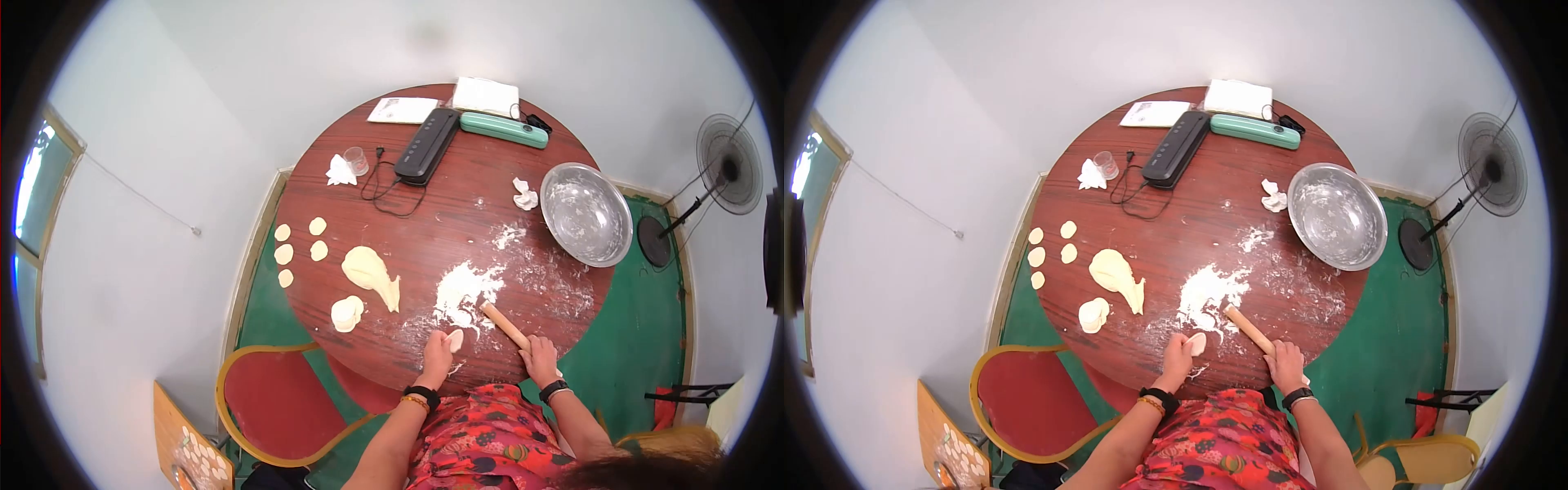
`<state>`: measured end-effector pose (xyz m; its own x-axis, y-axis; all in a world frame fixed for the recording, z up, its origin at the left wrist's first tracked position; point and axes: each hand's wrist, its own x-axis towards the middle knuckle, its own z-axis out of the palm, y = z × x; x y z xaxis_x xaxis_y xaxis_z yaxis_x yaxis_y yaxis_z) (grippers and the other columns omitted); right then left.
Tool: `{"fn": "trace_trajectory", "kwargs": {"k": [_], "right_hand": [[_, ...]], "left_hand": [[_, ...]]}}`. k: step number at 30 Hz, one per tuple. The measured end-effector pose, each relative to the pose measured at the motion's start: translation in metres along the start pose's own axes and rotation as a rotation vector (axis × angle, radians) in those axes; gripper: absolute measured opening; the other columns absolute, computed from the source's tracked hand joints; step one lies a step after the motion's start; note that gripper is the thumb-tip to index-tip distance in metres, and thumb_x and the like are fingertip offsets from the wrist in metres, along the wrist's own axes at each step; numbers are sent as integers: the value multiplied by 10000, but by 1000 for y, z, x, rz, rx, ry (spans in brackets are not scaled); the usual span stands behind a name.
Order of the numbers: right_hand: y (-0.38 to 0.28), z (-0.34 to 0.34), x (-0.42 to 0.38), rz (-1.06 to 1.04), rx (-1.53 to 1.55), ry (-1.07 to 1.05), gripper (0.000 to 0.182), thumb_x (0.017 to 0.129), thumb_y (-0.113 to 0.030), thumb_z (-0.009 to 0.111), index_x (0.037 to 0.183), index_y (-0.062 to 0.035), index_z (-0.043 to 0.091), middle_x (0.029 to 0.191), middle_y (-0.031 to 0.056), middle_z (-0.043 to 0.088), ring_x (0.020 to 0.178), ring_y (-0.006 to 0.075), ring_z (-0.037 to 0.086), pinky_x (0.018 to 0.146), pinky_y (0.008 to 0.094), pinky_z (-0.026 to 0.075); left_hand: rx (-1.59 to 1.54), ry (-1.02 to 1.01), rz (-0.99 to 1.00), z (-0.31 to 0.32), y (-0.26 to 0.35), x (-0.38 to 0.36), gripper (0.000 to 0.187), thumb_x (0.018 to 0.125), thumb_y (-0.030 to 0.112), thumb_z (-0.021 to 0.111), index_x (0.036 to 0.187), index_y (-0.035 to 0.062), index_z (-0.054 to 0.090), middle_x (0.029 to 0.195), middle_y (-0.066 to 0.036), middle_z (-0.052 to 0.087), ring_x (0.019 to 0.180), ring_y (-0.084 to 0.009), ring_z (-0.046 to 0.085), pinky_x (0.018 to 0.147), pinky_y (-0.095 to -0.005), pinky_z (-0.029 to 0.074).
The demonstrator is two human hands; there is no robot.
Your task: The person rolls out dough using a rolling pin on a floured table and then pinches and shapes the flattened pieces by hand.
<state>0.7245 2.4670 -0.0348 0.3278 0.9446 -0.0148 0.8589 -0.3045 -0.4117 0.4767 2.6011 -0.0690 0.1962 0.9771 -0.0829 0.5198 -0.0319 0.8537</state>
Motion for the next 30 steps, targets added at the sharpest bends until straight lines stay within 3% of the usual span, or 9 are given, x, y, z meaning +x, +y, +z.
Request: {"fn": "trace_trajectory", "kwargs": {"k": [3, 7, 11, 19, 20, 23, 24, 27, 30], "right_hand": [[0, 3, -1, -2, -31, 10, 435, 804, -221, 719, 1184, -98, 546, 1060, 125, 569, 969, 347, 539, 809, 468, 450], [0, 7, -2, -14, -55, 39, 441, 802, -214, 718, 1189, -97, 541, 1063, 126, 569, 970, 348, 538, 809, 472, 451], [1, 9, -3, -23, -72, 52, 445, 800, -210, 719, 1190, -96, 538, 1065, 126, 567, 966, 350, 537, 810, 473, 453], [-1, 13, -6, 12, -86, 58, 445, 799, -199, 720, 1189, -98, 530, 1054, 132, 561, 957, 356, 535, 802, 468, 458], [0, 15, -7, 12, -95, 58, 445, 799, -199, 720, 1188, -97, 530, 1053, 133, 562, 956, 357, 536, 802, 469, 458], [1, 18, -7, 18, -106, 64, 445, 798, -197, 721, 1187, -93, 531, 1046, 137, 565, 952, 362, 538, 805, 471, 458], [0, 17, -7, 23, -100, 65, 445, 797, -196, 721, 1186, -92, 531, 1044, 139, 566, 949, 363, 538, 806, 472, 458], [-7, 12, -9, 34, -88, 69, 447, 795, -191, 723, 1186, -90, 532, 1036, 141, 568, 940, 365, 541, 803, 473, 460], [-10, 12, -10, 44, -99, 69, 454, 793, -190, 725, 1190, -90, 530, 1033, 140, 568, 932, 365, 543, 792, 476, 464]], "left_hand": [[-160, 164, -112, -16, -8, 5, 147, 882, 75, 629, 989, 14, 547, 847, -147, 621, 783, -269, 641, 718, -368, 498], [-319, 336, -269, -33, -88, 28, 262, 868, -18, 589, 1119, 6, 516, 994, -141, 636, 861, -242, 649, 769, -362, 520], [-572, 414, -374, -100, -71, 51, 410, 875, -103, 527, 1246, 12, 396, 1060, -147, 610, 906, -214, 642, 703, -306, 546], [-623, 640, -420, -180, -66, 97, 543, 901, -50, 539, 1387, -15, 299, 1247, -225, 542, 1055, -267, 601, 823, -341, 539], [-672, 707, -366, -175, -91, 97, 563, 885, -54, 554, 1396, -34, 320, 1303, -255, 500, 1161, -320, 542, 943, -396, 485], [-50, 783, -375, -157, -95, 81, 516, 846, -82, 560, 1337, -46, 406, 1319, -272, 486, 1204, -392, 501, 1026, -456, 413], [93, 640, -249, -161, -76, 69, 525, 829, -46, 585, 1335, -30, 444, 1406, -278, 409, 1296, -435, 400, 1073, -510, 342], [540, 457, 79, -157, -63, 58, 563, 858, 30, 597, 1387, -9, 408, 1481, -254, 332, 1363, -429, 326, 1086, -522, 324], [781, 165, -29, -169, -47, 58, 564, 895, 141, 595, 1412, 22, 404, 1521, -220, 294, 1413, -424, 249, 1091, -498, 333]]}}
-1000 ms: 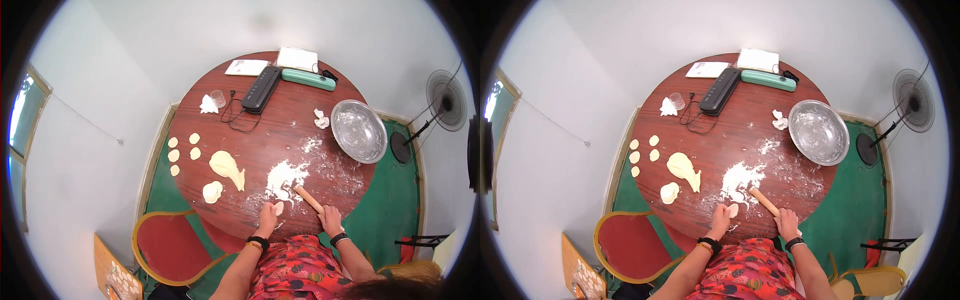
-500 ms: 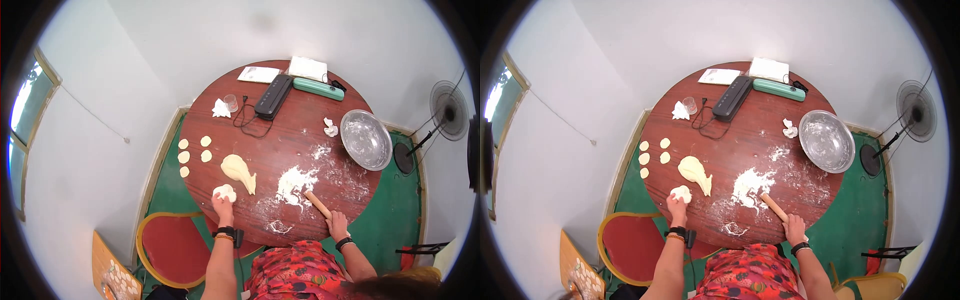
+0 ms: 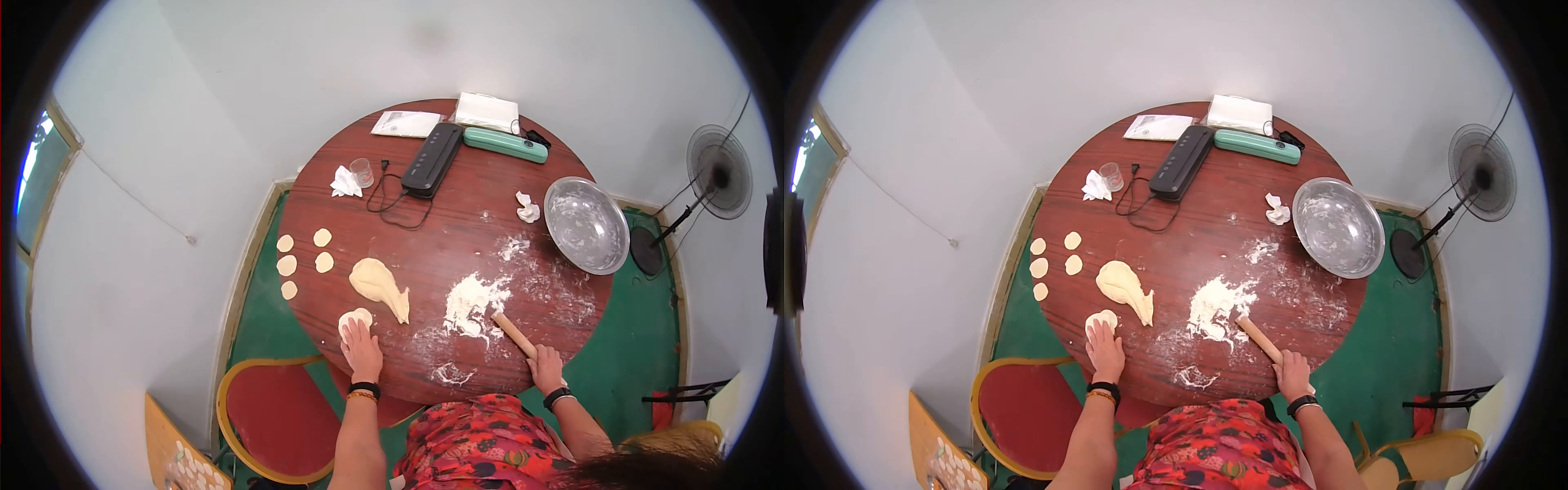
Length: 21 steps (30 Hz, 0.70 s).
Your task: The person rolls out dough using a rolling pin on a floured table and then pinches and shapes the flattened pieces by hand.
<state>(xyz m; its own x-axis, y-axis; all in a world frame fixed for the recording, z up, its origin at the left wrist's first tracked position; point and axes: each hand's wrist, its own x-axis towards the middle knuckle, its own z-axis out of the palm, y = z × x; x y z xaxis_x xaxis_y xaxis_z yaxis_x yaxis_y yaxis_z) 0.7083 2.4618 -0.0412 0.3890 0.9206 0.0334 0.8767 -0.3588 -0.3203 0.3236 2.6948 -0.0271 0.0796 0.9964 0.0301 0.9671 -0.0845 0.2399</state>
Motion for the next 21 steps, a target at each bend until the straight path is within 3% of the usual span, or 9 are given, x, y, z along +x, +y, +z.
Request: {"fn": "trace_trajectory", "kwargs": {"k": [1, 4, 7, 10, 13, 17, 21], "right_hand": [[0, 1, 0, 4, -6, -2, 458, 791, -190, 726, 1192, -89, 530, 1033, 140, 568, 930, 365, 544, 787, 478, 465], [0, 2, -1, 1, -13, 3, 463, 794, -203, 725, 1197, -88, 527, 1032, 137, 567, 924, 364, 545, 776, 481, 469], [-2, 3, -3, 28, -26, 1, 460, 800, -213, 720, 1197, -86, 526, 1033, 140, 567, 922, 364, 546, 774, 481, 469], [-5, 2, -3, 41, -16, 2, 459, 805, -216, 717, 1201, -88, 524, 1033, 142, 567, 922, 364, 548, 772, 479, 469], [-7, 2, -5, 59, 12, -12, 454, 799, -182, 710, 1201, -89, 520, 1043, 151, 561, 931, 373, 531, 793, 481, 454], [-9, 2, -6, 71, 0, -21, 441, 806, -184, 702, 1195, -89, 519, 1041, 153, 559, 929, 373, 530, 793, 480, 449], [-9, 1, -8, 70, 1, -10, 438, 809, -204, 704, 1191, -92, 521, 1039, 144, 563, 933, 371, 537, 787, 481, 457]], "left_hand": [[73, -80, 3, 0, -1, 1, 554, 902, 157, 592, 1409, 26, 411, 1521, -217, 297, 1415, -428, 245, 1090, -489, 338], [230, 140, 26, 4, 5, 3, 466, 930, 227, 569, 1329, 1, 482, 1446, -195, 399, 1352, -418, 337, 1046, -483, 377], [-204, -14, 78, 2, 18, 13, 427, 920, 289, 595, 1199, -30, 545, 1297, -212, 484, 1228, -403, 430, 987, -508, 395], [-306, 16, -50, 19, 45, 22, 500, 860, 316, 677, 1164, -46, 513, 1169, -222, 508, 1118, -394, 462, 921, -534, 403], [-334, 107, -83, 17, 79, 28, 632, 787, 306, 760, 1212, -47, 451, 1143, -245, 508, 1119, -415, 453, 903, -538, 400], [-413, 70, 12, 39, 84, 34, 601, 760, 122, 768, 1222, -27, 413, 1121, -235, 500, 1107, -426, 448, 926, -528, 384], [-541, 150, 33, 50, 76, 37, 440, 784, 52, 712, 1161, -13, 496, 1061, -225, 553, 1020, -426, 512, 900, -494, 419]]}}
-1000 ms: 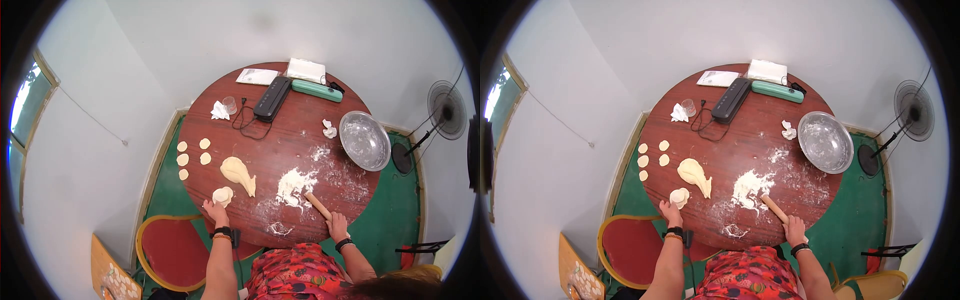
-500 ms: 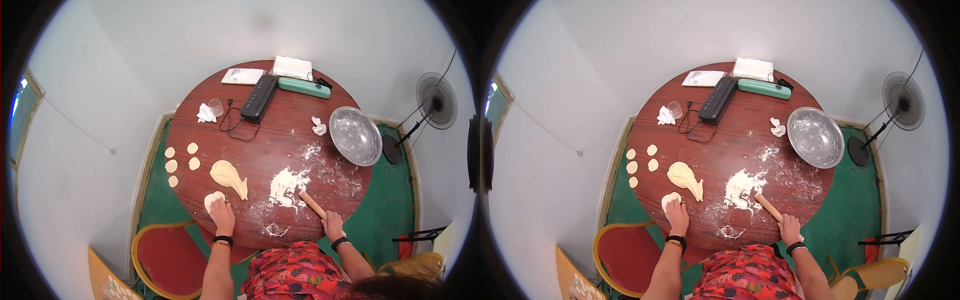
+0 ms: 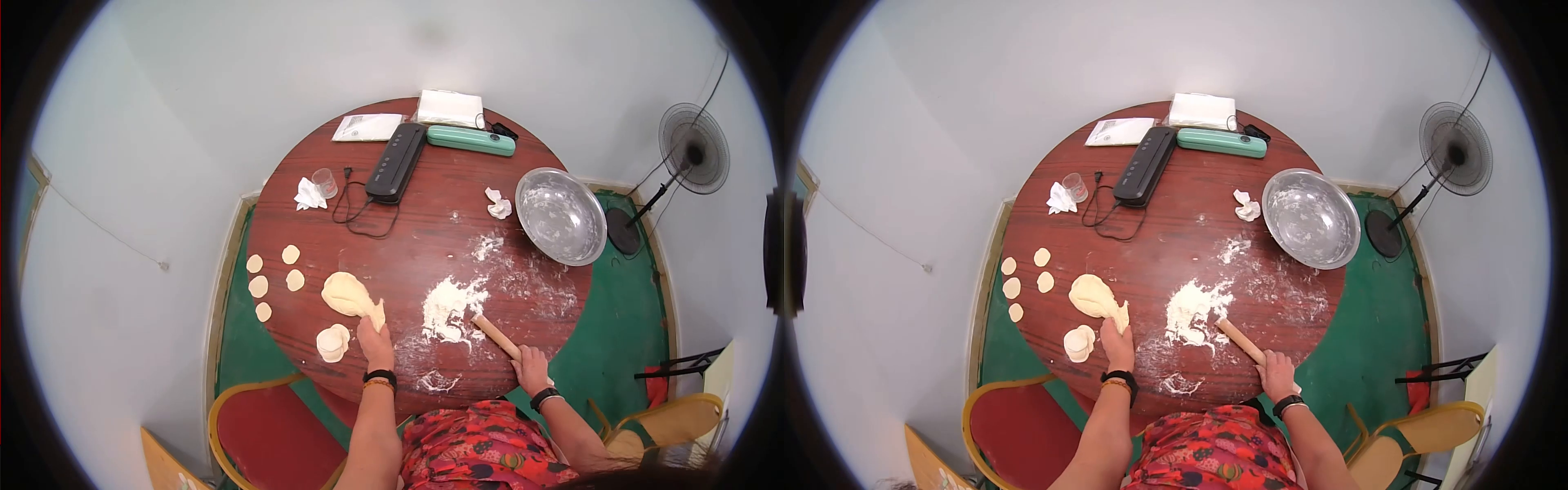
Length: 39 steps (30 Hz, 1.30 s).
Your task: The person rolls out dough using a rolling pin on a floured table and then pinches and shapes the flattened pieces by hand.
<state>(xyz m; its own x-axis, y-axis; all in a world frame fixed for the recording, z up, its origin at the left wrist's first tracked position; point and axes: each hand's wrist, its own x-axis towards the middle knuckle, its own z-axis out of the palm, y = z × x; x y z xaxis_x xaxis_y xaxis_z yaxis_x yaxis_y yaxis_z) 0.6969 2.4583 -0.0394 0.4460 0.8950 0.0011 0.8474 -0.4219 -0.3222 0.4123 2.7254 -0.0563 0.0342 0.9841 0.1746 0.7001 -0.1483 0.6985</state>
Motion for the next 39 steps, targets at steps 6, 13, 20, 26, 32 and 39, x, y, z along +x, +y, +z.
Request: {"fn": "trace_trajectory", "kwargs": {"k": [6, 13, 20, 26, 32, 39], "right_hand": [[0, 1, 0, 4, -17, -4, 441, 812, -221, 705, 1195, -97, 525, 1051, 134, 565, 940, 361, 542, 784, 475, 463], [1, -1, 1, 13, -20, -27, 444, 816, -237, 704, 1197, -95, 526, 1055, 133, 562, 949, 354, 541, 785, 472, 462], [3, 1, 1, 1, -2, -22, 443, 824, -247, 698, 1201, -97, 521, 1053, 133, 559, 952, 355, 539, 784, 474, 460], [3, -1, 2, 0, -1, -35, 431, 828, -255, 696, 1190, -103, 518, 1041, 130, 556, 945, 353, 538, 773, 475, 456], [6, 2, 2, -12, 0, -27, 431, 828, -257, 696, 1191, -105, 519, 1043, 128, 555, 944, 350, 539, 770, 474, 452], [-2, -7, 7, -6, 44, -45, 407, 825, -218, 693, 1171, -88, 523, 1031, 146, 554, 942, 366, 534, 785, 482, 445]], "left_hand": [[-354, 108, -297, 9, -20, -2, 256, 830, 31, 664, 1060, -41, 577, 993, -172, 637, 883, -301, 622, 813, -381, 501], [-770, 298, -587, 34, -30, -8, 246, 846, 29, 694, 1058, -52, 599, 981, -93, 651, 888, -161, 621, 782, -280, 511], [-702, 299, -572, 25, -16, -11, 279, 813, 48, 745, 1049, -74, 660, 932, -101, 692, 785, -142, 628, 725, -269, 521], [-403, 196, -465, 10, -4, -13, 267, 775, 85, 736, 975, -86, 691, 869, -126, 710, 776, -179, 652, 729, -308, 526], [-124, 49, -194, -4, -13, -7, 283, 705, 104, 710, 938, -57, 710, 854, -179, 714, 768, -251, 677, 738, -346, 528], [-494, 97, -383, 32, -60, -14, 245, 767, 30, 669, 1009, -15, 671, 931, -108, 677, 820, -192, 635, 763, -302, 510]]}}
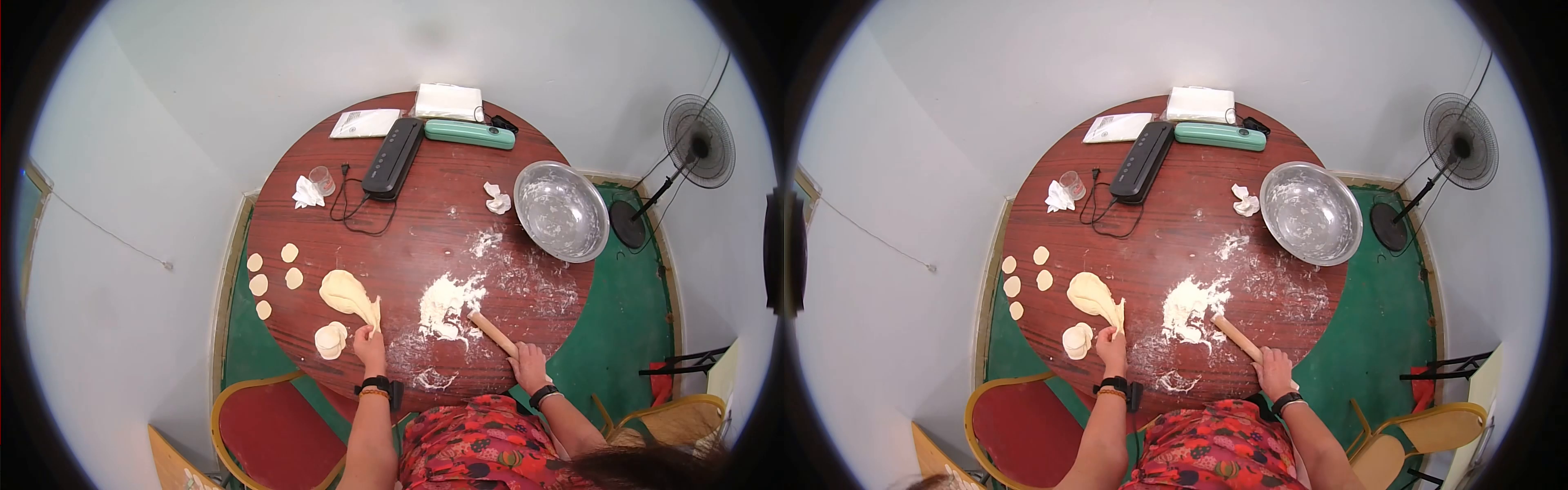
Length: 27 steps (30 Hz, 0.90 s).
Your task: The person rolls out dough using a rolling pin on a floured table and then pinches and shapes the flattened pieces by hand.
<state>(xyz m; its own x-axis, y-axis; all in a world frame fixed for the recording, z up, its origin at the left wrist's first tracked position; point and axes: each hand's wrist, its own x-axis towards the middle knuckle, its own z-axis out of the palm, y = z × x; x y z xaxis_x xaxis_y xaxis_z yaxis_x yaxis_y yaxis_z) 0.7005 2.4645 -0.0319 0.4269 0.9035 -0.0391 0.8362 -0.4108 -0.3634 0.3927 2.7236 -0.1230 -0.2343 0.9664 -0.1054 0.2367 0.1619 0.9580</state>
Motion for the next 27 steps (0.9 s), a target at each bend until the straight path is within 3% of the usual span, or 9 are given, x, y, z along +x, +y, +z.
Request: {"fn": "trace_trajectory", "kwargs": {"k": [2, 5, 8, 11, 14, 17, 23, 27], "right_hand": [[0, -1, 3, -2, 4, -7, 413, 824, -224, 695, 1176, -91, 525, 1034, 143, 557, 946, 365, 538, 784, 484, 447], [2, 2, 4, -15, -1, -5, 425, 821, -239, 700, 1184, -99, 529, 1037, 133, 563, 948, 360, 545, 778, 483, 452], [3, 3, 5, -18, -8, 1, 419, 822, -240, 700, 1180, -100, 531, 1034, 133, 563, 943, 359, 545, 775, 481, 453], [3, 4, 4, -20, -8, 4, 418, 825, -244, 699, 1180, -102, 530, 1030, 132, 561, 942, 357, 545, 773, 479, 454], [3, 3, 4, -17, -11, 0, 422, 827, -249, 698, 1184, -103, 526, 1030, 129, 559, 945, 353, 544, 775, 477, 454], [4, 4, 4, -15, -15, -2, 427, 828, -254, 699, 1187, -105, 523, 1032, 125, 557, 946, 349, 543, 778, 474, 453], [5, 5, 4, -18, -20, -1, 429, 827, -258, 700, 1187, -107, 520, 1030, 122, 554, 948, 344, 540, 776, 471, 450], [5, 5, 4, -16, -20, -9, 424, 828, -256, 699, 1183, -108, 520, 1028, 122, 553, 947, 343, 539, 775, 471, 449]], "left_hand": [[-288, -14, -96, 3, 20, -11, 274, 813, -9, 639, 1087, -3, 627, 995, -78, 646, 860, -161, 610, 781, -275, 498], [-416, 34, -187, 8, 27, -9, 344, 843, -56, 619, 1176, 2, 552, 1072, -64, 599, 909, -136, 581, 802, -249, 485], [-519, 76, -250, 9, 54, -18, 357, 814, -54, 669, 1150, 1, 565, 1082, -63, 597, 930, -144, 585, 818, -264, 492], [-413, 120, -98, 12, 40, -15, 354, 776, -59, 705, 1108, -11, 590, 1079, -59, 597, 951, -158, 591, 822, -278, 497], [-114, 151, 58, 11, 18, -9, 348, 781, -17, 713, 1111, -32, 603, 1081, -103, 605, 950, -199, 610, 817, -314, 509], [157, 167, 186, 3, 58, -23, 355, 802, 50, 706, 1127, -55, 611, 1045, -179, 631, 911, -250, 634, 801, -350, 514], [294, 123, 219, -10, 61, -20, 295, 800, 150, 720, 982, -80, 687, 832, -200, 688, 741, -301, 652, 728, -384, 518], [253, 128, 176, -8, 45, -15, 259, 793, 134, 699, 920, -92, 699, 758, -166, 687, 683, -265, 647, 678, -372, 516]]}}
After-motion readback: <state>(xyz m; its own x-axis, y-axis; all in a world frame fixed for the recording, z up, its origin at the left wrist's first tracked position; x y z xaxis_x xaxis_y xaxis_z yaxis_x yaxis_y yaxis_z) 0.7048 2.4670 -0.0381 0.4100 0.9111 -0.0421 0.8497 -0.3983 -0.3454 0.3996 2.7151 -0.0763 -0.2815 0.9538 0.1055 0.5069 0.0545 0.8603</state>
